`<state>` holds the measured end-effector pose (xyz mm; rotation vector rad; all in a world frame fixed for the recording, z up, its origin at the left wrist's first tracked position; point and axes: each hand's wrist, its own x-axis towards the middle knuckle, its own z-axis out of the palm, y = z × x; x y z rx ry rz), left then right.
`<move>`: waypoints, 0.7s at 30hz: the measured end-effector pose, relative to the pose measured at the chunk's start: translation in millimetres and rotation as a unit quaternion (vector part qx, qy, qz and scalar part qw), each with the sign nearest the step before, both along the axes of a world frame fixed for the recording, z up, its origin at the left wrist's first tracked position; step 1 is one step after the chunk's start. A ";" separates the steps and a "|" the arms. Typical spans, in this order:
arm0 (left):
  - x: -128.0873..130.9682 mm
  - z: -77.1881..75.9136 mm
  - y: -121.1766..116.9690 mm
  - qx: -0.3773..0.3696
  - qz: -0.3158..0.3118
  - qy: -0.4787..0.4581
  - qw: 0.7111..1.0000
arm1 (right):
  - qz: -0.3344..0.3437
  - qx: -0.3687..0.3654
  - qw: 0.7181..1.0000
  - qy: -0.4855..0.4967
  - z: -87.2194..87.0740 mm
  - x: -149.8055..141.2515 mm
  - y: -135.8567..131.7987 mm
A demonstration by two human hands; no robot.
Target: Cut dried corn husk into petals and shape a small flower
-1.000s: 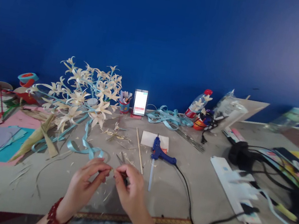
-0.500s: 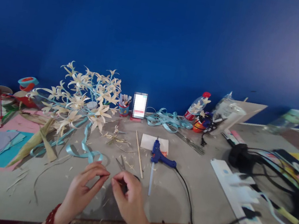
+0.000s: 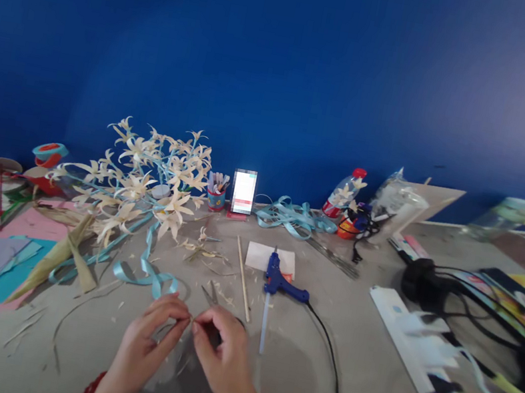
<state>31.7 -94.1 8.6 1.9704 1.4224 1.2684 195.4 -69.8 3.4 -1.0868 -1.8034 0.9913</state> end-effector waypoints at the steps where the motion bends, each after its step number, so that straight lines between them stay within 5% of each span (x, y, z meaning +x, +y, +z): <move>1: 0.7 0.2 -0.7 -0.005 0.009 -0.014 1.000 | 0.007 -0.006 1.000 0.003 -0.8 -0.1 0.8; 10: 0.5 -0.9 -4.8 -0.071 0.014 -0.118 0.990 | 0.017 -0.050 0.998 0.024 -10.8 -2.4 -4.2; 16: -11.2 -13.0 1.0 -0.107 0.018 -0.179 0.978 | 0.069 0.025 0.989 -0.124 1.4 20.8 28.7; 18: -13.6 -16.2 2.2 -0.116 0.024 -0.196 0.973 | 0.052 0.079 0.954 -0.286 9.6 27.9 57.4; 19: -13.9 -17.4 2.2 -0.121 0.025 -0.205 0.971 | 0.049 0.103 0.914 -0.389 13.0 29.2 72.8; 21: -13.2 -18.6 1.6 -0.133 0.021 -0.221 0.966 | 0.052 0.109 0.887 -0.445 16.8 26.2 101.6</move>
